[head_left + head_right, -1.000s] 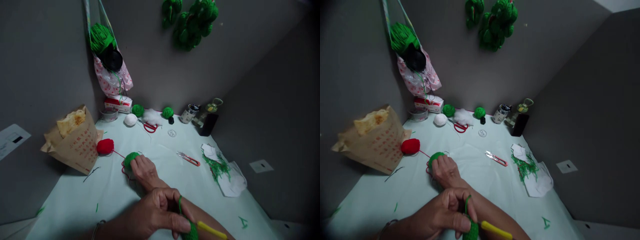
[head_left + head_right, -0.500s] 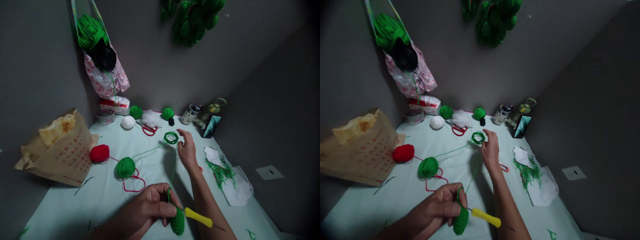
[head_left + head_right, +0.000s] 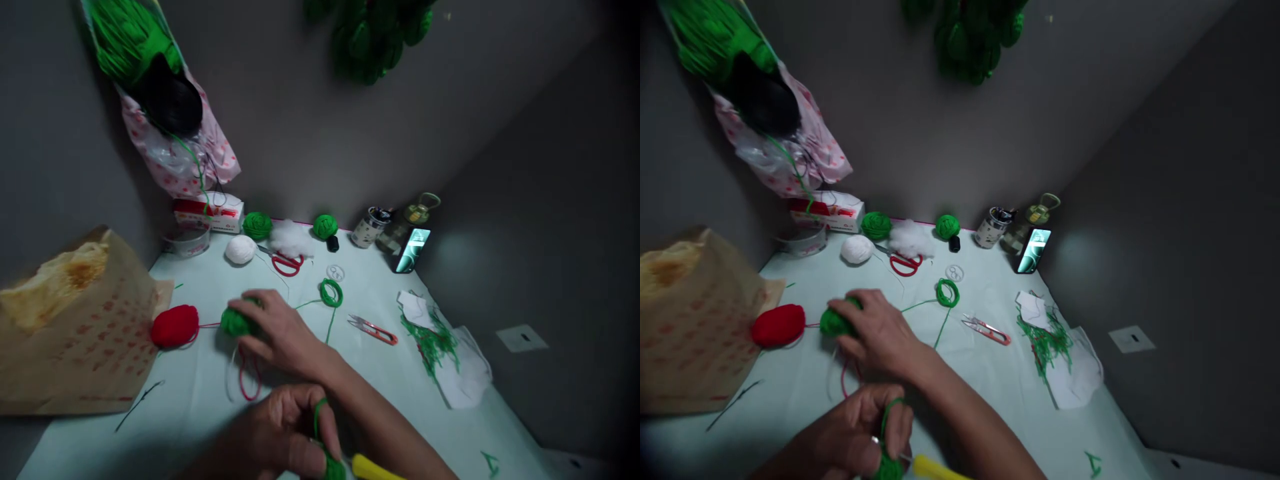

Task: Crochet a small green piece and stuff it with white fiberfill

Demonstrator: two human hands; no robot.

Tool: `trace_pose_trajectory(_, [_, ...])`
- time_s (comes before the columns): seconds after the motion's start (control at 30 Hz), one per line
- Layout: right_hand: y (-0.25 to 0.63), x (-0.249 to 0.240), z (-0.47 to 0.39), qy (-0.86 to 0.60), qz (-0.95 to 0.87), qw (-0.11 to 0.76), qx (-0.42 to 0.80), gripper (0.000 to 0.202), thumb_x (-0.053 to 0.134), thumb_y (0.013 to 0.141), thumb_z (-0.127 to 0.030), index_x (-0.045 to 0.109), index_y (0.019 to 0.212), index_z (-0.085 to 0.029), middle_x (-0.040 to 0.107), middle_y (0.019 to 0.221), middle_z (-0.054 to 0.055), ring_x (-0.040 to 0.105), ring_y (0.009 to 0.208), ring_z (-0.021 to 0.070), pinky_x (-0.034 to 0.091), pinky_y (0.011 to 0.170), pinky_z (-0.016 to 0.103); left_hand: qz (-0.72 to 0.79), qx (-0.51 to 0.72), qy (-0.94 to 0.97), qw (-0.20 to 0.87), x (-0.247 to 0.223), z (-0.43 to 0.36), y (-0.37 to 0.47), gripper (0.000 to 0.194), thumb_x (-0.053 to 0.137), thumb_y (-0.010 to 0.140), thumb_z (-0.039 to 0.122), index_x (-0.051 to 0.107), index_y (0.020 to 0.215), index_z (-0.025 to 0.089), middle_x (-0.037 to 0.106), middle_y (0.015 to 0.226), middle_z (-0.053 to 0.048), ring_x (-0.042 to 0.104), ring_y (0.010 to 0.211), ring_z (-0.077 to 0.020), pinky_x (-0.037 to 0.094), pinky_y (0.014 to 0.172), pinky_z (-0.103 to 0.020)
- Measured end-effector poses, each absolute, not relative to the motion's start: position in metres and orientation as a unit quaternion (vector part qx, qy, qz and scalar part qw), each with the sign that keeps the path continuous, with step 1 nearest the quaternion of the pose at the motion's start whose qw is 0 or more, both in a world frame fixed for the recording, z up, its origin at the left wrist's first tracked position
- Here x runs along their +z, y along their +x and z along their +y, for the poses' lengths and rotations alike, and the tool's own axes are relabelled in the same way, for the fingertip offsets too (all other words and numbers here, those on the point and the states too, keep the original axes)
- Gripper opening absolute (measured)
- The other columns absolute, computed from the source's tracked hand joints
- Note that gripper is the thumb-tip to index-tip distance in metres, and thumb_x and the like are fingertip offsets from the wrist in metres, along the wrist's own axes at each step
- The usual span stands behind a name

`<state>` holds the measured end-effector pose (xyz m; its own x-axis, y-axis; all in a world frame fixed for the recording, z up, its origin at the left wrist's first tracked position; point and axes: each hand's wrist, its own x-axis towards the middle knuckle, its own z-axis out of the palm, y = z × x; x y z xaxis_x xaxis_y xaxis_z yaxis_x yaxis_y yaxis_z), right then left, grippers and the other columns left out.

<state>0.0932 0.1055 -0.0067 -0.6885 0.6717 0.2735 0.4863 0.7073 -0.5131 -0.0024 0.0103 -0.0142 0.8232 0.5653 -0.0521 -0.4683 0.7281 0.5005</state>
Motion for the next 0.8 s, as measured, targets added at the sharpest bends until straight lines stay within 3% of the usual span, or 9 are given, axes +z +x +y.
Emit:
trace_pose_trajectory(0.13, [0.116, 0.014, 0.110, -0.407, -0.818, 0.364, 0.182, 0.046, 0.060, 0.096, -0.024, 0.052, 0.140, -0.019, 0.049, 0.148, 0.018, 0.043, 0.140, 0.0272, 0.037, 0.118, 0.049, 0.103, 0.348, 0.204, 0.909, -0.012, 0.023, -0.015, 0.021, 0.084, 0.071, 0.032, 0.069, 0.077, 0.017, 0.054, 0.066, 0.001, 0.049, 0.059, -0.0109, 0.038, 0.060, -0.024])
trace_pose_trajectory(0.23, [0.137, 0.025, 0.082, -0.424, -0.730, 0.424, 0.328, 0.029, 0.056, 0.098, -0.022, 0.064, 0.125, -0.026, 0.069, 0.117, 0.007, 0.065, 0.112, 0.0187, 0.051, 0.102, 0.039, 0.161, 0.390, 0.160, 0.892, -0.004, 0.033, -0.022, 0.021, 0.086, 0.072, 0.031, 0.070, 0.077, 0.018, 0.057, 0.074, 0.000, 0.053, 0.066, -0.0115, 0.045, 0.068, -0.025])
trace_pose_trajectory(0.3, [0.151, 0.029, 0.055, -0.421, -0.657, 0.431, 0.454, 0.030, 0.057, 0.098, -0.024, 0.063, 0.127, -0.030, 0.070, 0.108, 0.004, 0.069, 0.098, 0.0159, 0.056, 0.090, 0.034, 0.222, 0.412, 0.138, 0.873, 0.004, 0.037, -0.023, 0.021, 0.087, 0.071, 0.029, 0.071, 0.079, 0.018, 0.060, 0.081, 0.000, 0.056, 0.075, -0.0131, 0.049, 0.074, -0.025])
trace_pose_trajectory(0.37, [0.162, 0.030, 0.028, -0.414, -0.624, 0.444, 0.492, 0.034, 0.066, 0.093, -0.027, 0.065, 0.126, -0.031, 0.066, 0.112, 0.004, 0.067, 0.103, 0.0174, 0.055, 0.092, 0.034, 0.258, 0.417, 0.135, 0.861, 0.012, 0.036, -0.019, 0.023, 0.089, 0.070, 0.029, 0.071, 0.080, 0.018, 0.060, 0.081, 0.000, 0.056, 0.075, -0.0129, 0.049, 0.073, -0.023])
trace_pose_trajectory(0.47, [0.172, 0.029, -0.003, -0.420, -0.603, 0.483, 0.476, 0.033, 0.067, 0.093, -0.036, 0.067, 0.125, -0.032, 0.064, 0.112, 0.004, 0.065, 0.102, 0.0186, 0.054, 0.090, 0.034, 0.269, 0.395, 0.155, 0.865, 0.021, 0.029, -0.007, 0.021, 0.087, 0.072, 0.027, 0.070, 0.080, 0.018, 0.058, 0.076, 0.001, 0.054, 0.071, -0.0118, 0.047, 0.069, -0.021])
trace_pose_trajectory(0.63, [0.175, 0.025, -0.023, -0.427, -0.579, 0.566, 0.403, 0.023, 0.059, 0.097, -0.039, 0.077, 0.111, -0.032, 0.069, 0.093, 0.005, 0.064, 0.087, 0.0183, 0.053, 0.076, 0.032, 0.279, 0.351, 0.205, 0.870, 0.031, 0.014, 0.010, 0.010, 0.078, 0.082, 0.026, 0.070, 0.086, 0.020, 0.066, 0.084, 0.000, 0.059, 0.085, -0.0152, 0.046, 0.082, -0.026])
trace_pose_trajectory(0.8, [0.181, 0.028, -0.029, -0.414, -0.573, 0.611, 0.357, 0.021, 0.059, 0.098, -0.036, 0.078, 0.106, -0.033, 0.070, 0.094, 0.004, 0.063, 0.092, 0.0188, 0.053, 0.079, 0.033, 0.313, 0.351, 0.296, 0.831, 0.042, 0.007, 0.023, 0.027, 0.078, 0.082, 0.030, 0.071, 0.108, 0.026, 0.069, 0.094, 0.000, 0.059, 0.096, -0.0167, 0.041, 0.090, -0.028])
